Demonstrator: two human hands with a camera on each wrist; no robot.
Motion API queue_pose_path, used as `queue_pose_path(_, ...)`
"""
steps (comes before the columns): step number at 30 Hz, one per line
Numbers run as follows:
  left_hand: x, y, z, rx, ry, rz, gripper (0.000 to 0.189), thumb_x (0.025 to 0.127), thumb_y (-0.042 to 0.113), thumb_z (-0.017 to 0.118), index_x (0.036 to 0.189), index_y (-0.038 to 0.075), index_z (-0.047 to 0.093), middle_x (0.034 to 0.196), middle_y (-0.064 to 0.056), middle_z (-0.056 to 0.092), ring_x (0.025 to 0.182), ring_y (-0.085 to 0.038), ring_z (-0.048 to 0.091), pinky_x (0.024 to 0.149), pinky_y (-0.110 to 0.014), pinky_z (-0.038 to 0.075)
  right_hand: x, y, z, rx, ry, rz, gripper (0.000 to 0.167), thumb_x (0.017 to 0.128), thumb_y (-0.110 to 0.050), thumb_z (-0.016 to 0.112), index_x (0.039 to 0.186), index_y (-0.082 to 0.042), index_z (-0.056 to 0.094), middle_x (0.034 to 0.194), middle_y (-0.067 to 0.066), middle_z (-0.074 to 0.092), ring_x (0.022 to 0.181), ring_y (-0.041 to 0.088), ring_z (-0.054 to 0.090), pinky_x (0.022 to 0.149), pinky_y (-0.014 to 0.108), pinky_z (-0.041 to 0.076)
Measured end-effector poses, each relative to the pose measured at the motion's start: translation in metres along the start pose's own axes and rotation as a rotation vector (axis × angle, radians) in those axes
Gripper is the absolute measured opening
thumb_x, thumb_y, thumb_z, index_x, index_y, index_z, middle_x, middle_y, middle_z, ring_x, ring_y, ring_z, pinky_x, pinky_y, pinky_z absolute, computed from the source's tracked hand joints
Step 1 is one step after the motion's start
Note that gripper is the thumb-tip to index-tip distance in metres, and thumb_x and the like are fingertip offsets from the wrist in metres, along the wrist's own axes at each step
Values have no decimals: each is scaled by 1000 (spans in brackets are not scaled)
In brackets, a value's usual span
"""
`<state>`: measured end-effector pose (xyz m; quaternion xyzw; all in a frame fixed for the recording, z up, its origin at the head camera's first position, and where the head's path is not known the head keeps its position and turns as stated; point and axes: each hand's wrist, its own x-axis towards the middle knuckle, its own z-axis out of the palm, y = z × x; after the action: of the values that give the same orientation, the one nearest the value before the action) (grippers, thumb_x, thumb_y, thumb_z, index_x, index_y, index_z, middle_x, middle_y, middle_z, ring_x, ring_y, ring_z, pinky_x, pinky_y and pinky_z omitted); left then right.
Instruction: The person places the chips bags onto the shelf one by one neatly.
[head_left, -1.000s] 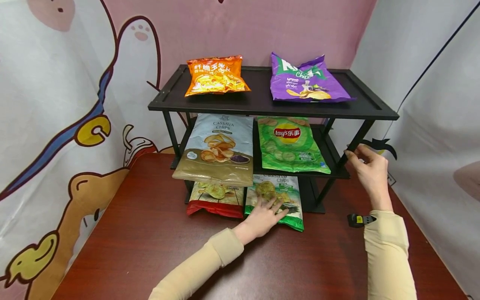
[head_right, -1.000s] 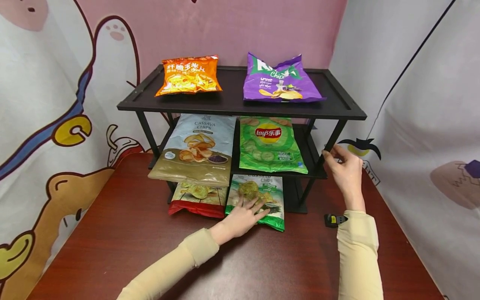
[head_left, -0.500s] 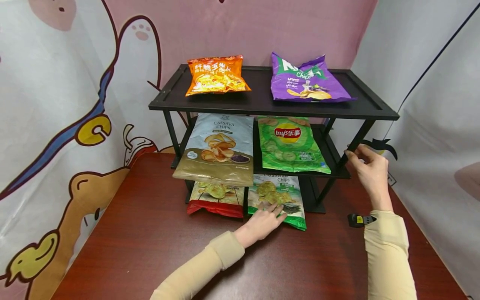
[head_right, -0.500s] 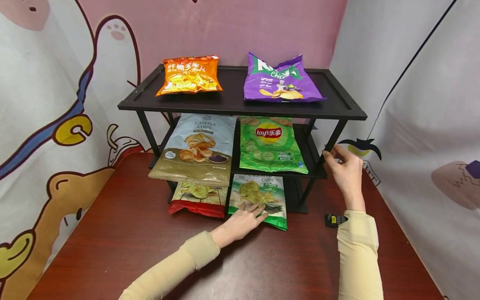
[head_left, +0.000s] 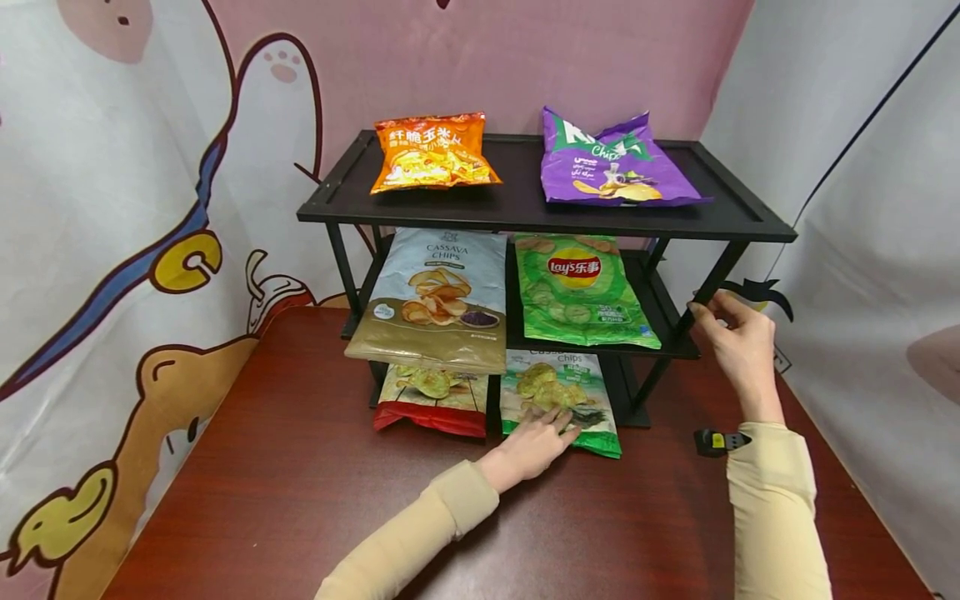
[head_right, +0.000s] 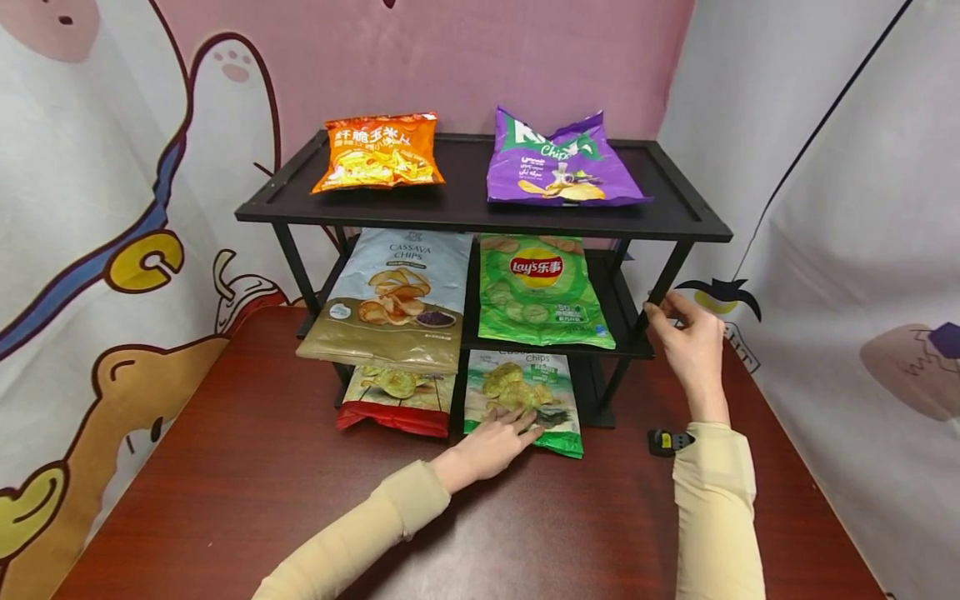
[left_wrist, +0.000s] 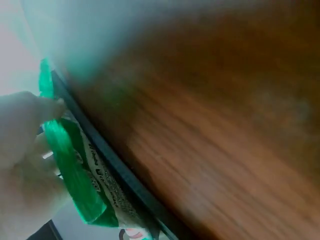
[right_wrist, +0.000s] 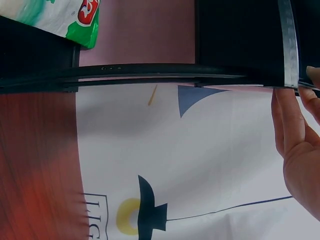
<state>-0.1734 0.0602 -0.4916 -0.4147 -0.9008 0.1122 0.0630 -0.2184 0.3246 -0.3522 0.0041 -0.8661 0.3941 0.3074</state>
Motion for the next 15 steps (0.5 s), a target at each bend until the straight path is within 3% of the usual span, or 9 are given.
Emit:
queue_pose_path(3,-8,-2,-2,-32,50,31,42,96,23,51,139,26,48,145,-1,48,136,-20,44,103,-36,44,0,0,0,2,0,2,24,90,-27,61,99,-6,70,74,-34,52,67,-4,46,58,9,35)
queue_pose_path(8,-30,-10,-8,-97,245,61,28,94,25,55,122,21,61,124,1,64,120,-16,58,102,-29,45,-3,-1,0,-2,10,13,27,91,-30,60,102,-7,70,76,-33,54,68,-7,48,58,8,35)
queue_pose_path(11,-49,-19,-13,-188,329,9,20,93,25,57,111,19,65,109,4,69,105,-13,65,88,-26,51,-6,0,0,1,20,22,27,91,-30,60,104,-8,70,78,-33,54,66,-13,50,58,6,37)
queue_pose_path(15,-78,-42,-14,-297,405,-138,16,93,24,58,103,17,68,94,5,71,83,-11,68,69,-26,54,-13,4,1,22,7,51,32,91,-29,60,114,-8,67,83,-31,55,65,-20,53,58,2,41)
